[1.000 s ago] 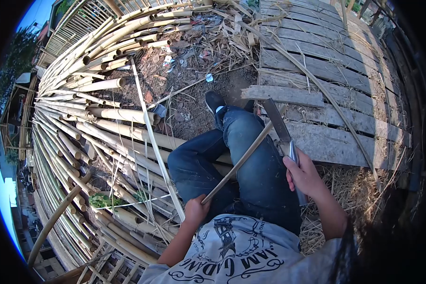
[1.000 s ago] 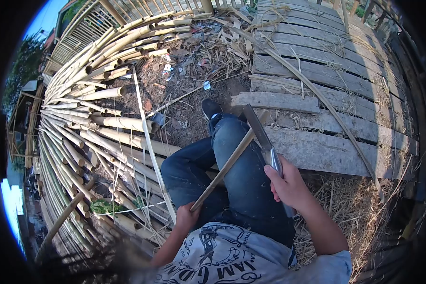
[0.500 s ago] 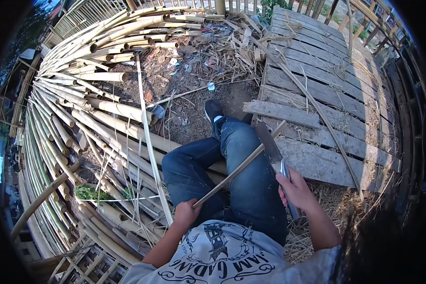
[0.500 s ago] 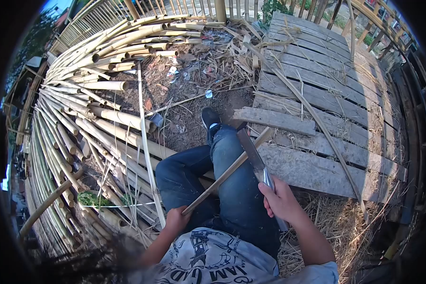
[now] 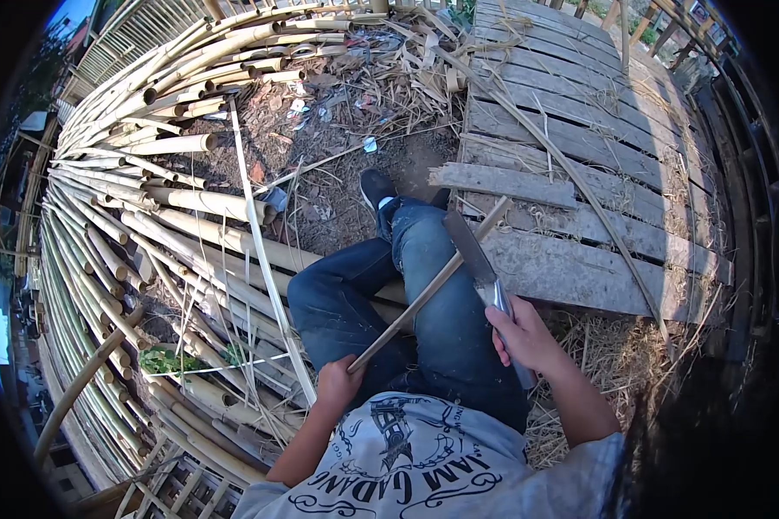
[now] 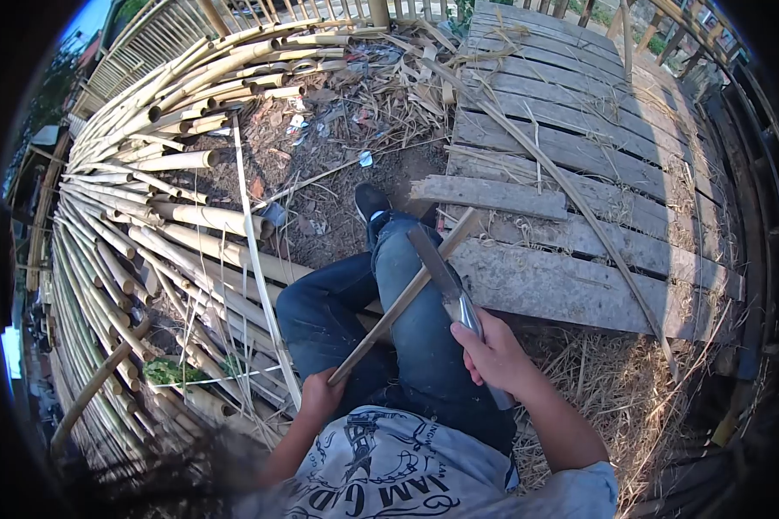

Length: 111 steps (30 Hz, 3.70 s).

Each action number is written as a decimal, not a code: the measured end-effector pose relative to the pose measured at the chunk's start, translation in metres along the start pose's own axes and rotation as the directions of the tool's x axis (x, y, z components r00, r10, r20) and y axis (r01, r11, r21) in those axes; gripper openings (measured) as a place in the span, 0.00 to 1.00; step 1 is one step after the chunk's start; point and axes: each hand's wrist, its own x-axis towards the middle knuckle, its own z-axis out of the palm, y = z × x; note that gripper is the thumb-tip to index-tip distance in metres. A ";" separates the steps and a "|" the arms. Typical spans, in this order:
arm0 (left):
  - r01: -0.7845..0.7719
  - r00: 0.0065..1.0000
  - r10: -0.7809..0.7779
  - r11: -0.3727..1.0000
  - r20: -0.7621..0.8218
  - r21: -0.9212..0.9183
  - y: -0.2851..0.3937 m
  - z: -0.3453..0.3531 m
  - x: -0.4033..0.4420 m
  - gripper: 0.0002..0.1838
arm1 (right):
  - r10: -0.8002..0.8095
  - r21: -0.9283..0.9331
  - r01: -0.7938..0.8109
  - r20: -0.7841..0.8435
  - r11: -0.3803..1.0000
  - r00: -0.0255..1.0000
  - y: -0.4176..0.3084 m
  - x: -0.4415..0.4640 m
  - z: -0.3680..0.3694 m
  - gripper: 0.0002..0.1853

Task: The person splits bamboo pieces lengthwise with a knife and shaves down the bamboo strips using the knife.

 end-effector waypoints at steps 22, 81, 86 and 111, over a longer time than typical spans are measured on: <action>0.033 0.997 -0.029 0.998 0.072 -0.056 0.019 -0.013 0.001 0.14 | -0.141 0.052 0.153 -0.179 0.987 0.974 0.012 0.003 0.004 0.12; -0.186 0.978 0.188 0.982 -0.091 0.030 0.015 -0.001 0.020 0.10 | -0.591 -0.471 0.374 -0.499 0.799 0.634 0.038 0.017 -0.031 0.18; -0.197 0.973 0.204 0.978 -0.113 0.067 0.006 -0.005 0.021 0.10 | -0.540 -0.503 0.293 -0.464 0.813 0.702 0.030 0.008 -0.046 0.18; -0.164 0.979 0.172 0.984 -0.108 0.076 0.014 -0.004 0.021 0.10 | -0.555 -0.506 0.351 -0.334 0.787 0.762 0.053 0.011 -0.046 0.14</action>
